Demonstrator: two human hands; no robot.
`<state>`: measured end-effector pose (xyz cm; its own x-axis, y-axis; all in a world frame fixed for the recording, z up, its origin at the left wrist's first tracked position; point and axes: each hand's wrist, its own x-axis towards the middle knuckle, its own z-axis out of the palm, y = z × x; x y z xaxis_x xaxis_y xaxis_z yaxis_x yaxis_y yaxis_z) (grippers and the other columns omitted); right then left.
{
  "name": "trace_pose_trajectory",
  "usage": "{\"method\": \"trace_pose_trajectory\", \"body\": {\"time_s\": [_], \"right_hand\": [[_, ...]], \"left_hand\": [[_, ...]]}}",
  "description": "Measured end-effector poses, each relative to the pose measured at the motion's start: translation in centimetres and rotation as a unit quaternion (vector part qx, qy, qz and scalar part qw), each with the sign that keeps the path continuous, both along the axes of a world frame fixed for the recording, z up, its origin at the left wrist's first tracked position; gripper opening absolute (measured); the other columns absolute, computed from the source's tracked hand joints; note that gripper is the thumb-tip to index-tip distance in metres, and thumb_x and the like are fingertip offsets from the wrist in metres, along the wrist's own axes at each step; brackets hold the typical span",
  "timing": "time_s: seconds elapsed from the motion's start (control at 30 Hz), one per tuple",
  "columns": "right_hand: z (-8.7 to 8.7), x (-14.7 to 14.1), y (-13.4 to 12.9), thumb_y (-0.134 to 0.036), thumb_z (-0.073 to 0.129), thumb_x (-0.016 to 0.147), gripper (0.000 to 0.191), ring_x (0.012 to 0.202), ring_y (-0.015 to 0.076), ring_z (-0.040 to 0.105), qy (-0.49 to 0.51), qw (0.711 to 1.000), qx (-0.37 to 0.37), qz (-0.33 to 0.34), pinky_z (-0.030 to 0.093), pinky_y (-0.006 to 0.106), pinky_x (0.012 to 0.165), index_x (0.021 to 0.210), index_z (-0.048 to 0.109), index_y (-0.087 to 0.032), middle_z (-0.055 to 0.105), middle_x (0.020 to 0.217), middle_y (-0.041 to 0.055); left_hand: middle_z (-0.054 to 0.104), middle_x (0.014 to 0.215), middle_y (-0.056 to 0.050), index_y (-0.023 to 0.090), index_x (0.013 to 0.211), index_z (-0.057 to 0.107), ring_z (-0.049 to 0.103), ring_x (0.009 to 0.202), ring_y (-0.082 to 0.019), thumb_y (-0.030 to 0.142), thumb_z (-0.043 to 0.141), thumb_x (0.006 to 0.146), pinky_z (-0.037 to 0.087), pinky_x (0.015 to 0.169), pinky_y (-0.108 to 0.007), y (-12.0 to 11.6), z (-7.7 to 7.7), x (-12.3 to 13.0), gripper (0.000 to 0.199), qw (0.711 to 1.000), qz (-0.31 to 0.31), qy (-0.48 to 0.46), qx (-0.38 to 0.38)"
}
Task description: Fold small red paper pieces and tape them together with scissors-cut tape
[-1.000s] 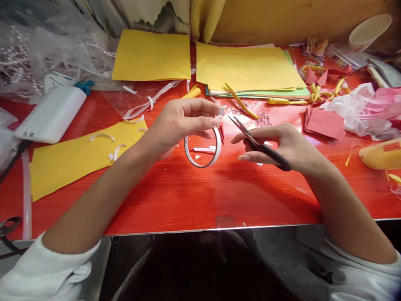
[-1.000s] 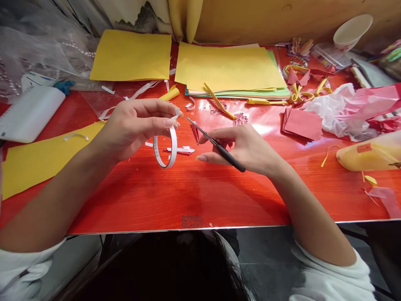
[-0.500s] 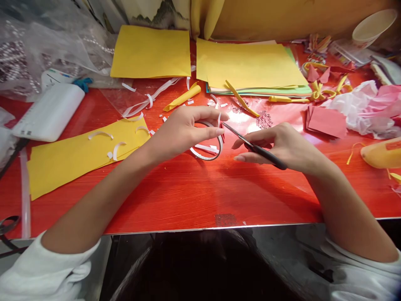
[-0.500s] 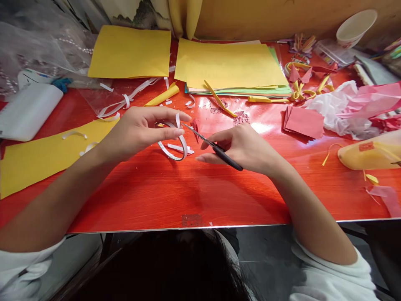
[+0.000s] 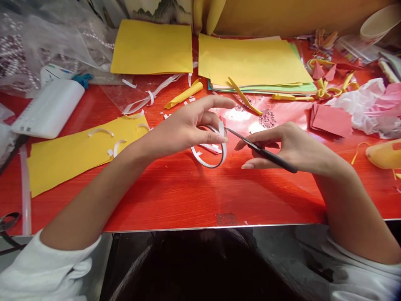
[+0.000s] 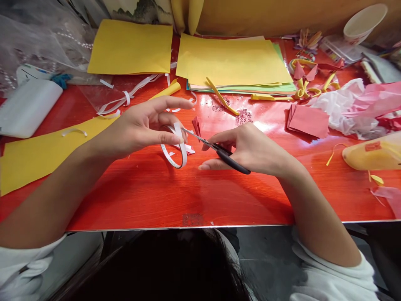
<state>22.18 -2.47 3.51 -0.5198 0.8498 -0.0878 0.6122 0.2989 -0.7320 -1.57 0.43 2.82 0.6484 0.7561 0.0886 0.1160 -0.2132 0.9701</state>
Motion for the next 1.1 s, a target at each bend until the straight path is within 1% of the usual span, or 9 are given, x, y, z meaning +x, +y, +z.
{"method": "trace_pose_trajectory", "body": {"time_s": [0.13, 0.27, 0.33, 0.4, 0.5, 0.63, 0.83, 0.93, 1.1], "right_hand": [[0.31, 0.07, -0.09, -0.053, 0.074, 0.063, 0.046, 0.05, 0.0112, 0.046, -0.066, 0.996, -0.015, 0.061, 0.033, 0.028, 0.047, 0.091, 0.073, -0.017, 0.056, 0.055, -0.0012], [0.34, 0.37, -0.09, -0.052, 0.075, 0.063, 0.041, 0.047, 0.0103, 0.043, -0.064, 0.991, -0.028, 0.113, 0.031, 0.028, 0.046, 0.088, 0.073, -0.018, 0.053, 0.053, -0.0022], [0.24, 0.57, -0.06, -0.052, 0.074, 0.064, 0.041, 0.045, 0.0099, 0.042, -0.065, 0.989, -0.032, 0.131, 0.03, 0.028, 0.045, 0.088, 0.073, -0.019, 0.051, 0.051, -0.0029], [0.14, 0.73, -0.03, -0.054, 0.072, 0.065, 0.044, 0.045, 0.0101, 0.042, -0.066, 0.987, -0.037, 0.144, 0.031, 0.028, 0.046, 0.091, 0.073, -0.019, 0.051, 0.05, -0.0031], [0.06, 0.83, 0.03, -0.06, 0.067, 0.068, 0.049, 0.048, 0.0106, 0.043, -0.06, 0.985, -0.045, 0.158, 0.031, 0.028, 0.049, 0.094, 0.072, -0.019, 0.051, 0.051, -0.0028], [0.2, 0.61, 0.09, -0.063, 0.061, 0.072, 0.051, 0.048, 0.0095, 0.041, -0.079, 0.98, -0.054, 0.176, 0.03, 0.026, 0.048, 0.092, 0.07, -0.017, 0.05, 0.052, -0.003], [0.4, 0.06, 0.15, -0.057, 0.062, 0.075, 0.04, 0.045, 0.0074, 0.034, -0.117, 0.971, -0.06, 0.199, 0.027, 0.024, 0.044, 0.078, 0.067, -0.017, 0.044, 0.049, -0.0042], [0.33, -0.06, 0.18, -0.054, 0.063, 0.075, 0.037, 0.044, 0.0067, 0.034, -0.122, 0.972, -0.037, 0.199, 0.028, 0.024, 0.044, 0.071, 0.064, -0.017, 0.045, 0.049, -0.004], [0.17, -0.05, 0.17, -0.053, 0.063, 0.076, 0.037, 0.043, 0.0064, 0.035, -0.122, 0.972, 0.001, 0.201, 0.03, 0.023, 0.046, 0.073, 0.068, -0.016, 0.049, 0.049, -0.0031]], "left_hand": [[0.065, 0.071, 0.003, 0.028, 0.121, 0.054, 0.069, 0.074, -0.019, 0.019, 0.071, 0.068, 0.057, 0.068, -0.032, -0.05, 0.03, -0.23, 0.056, 0.997, -0.062, 0.016, -0.036], [0.063, 0.065, 0.004, 0.028, 0.11, 0.062, 0.068, 0.078, -0.021, 0.015, 0.077, 0.06, 0.056, 0.074, -0.037, -0.32, -0.08, -0.35, 0.054, 0.996, -0.048, -0.014, -0.072], [0.062, 0.063, 0.005, 0.029, 0.107, 0.063, 0.068, 0.079, -0.021, 0.014, 0.076, 0.06, 0.055, 0.078, -0.039, -0.45, -0.16, -0.4, 0.051, 0.996, -0.042, -0.021, -0.076], [0.062, 0.062, 0.005, 0.03, 0.108, 0.063, 0.068, 0.077, -0.02, 0.014, 0.075, 0.062, 0.054, 0.079, -0.038, -0.48, -0.17, -0.47, 0.05, 0.996, -0.054, -0.02, -0.073], [0.064, 0.066, 0.005, 0.03, 0.115, 0.06, 0.068, 0.076, -0.018, 0.016, 0.073, 0.066, 0.053, 0.078, -0.034, -0.39, 0.07, -0.55, 0.053, 0.991, -0.106, 0.011, -0.075], [0.068, 0.076, 0.003, 0.027, 0.131, 0.048, 0.067, 0.082, -0.016, 0.021, 0.067, 0.074, 0.051, 0.077, -0.029, -0.31, 0.41, -0.51, 0.061, 0.98, -0.158, 0.073, -0.1], [0.068, 0.077, 0.005, 0.031, 0.13, 0.048, 0.068, 0.081, -0.015, 0.02, 0.067, 0.073, 0.051, 0.071, -0.024, -0.24, 0.16, -0.42, 0.061, 0.977, -0.158, 0.076, -0.124], [0.068, 0.076, 0.005, 0.032, 0.128, 0.05, 0.068, 0.078, -0.014, 0.018, 0.067, 0.072, 0.051, 0.069, -0.023, -0.21, 0.03, -0.43, 0.06, 0.977, -0.152, 0.069, -0.13], [0.068, 0.075, 0.005, 0.031, 0.121, 0.055, 0.068, 0.076, -0.014, 0.018, 0.067, 0.071, 0.052, 0.067, -0.024, -0.24, 0.02, -0.36, 0.053, 0.979, -0.148, 0.067, -0.126]]}}
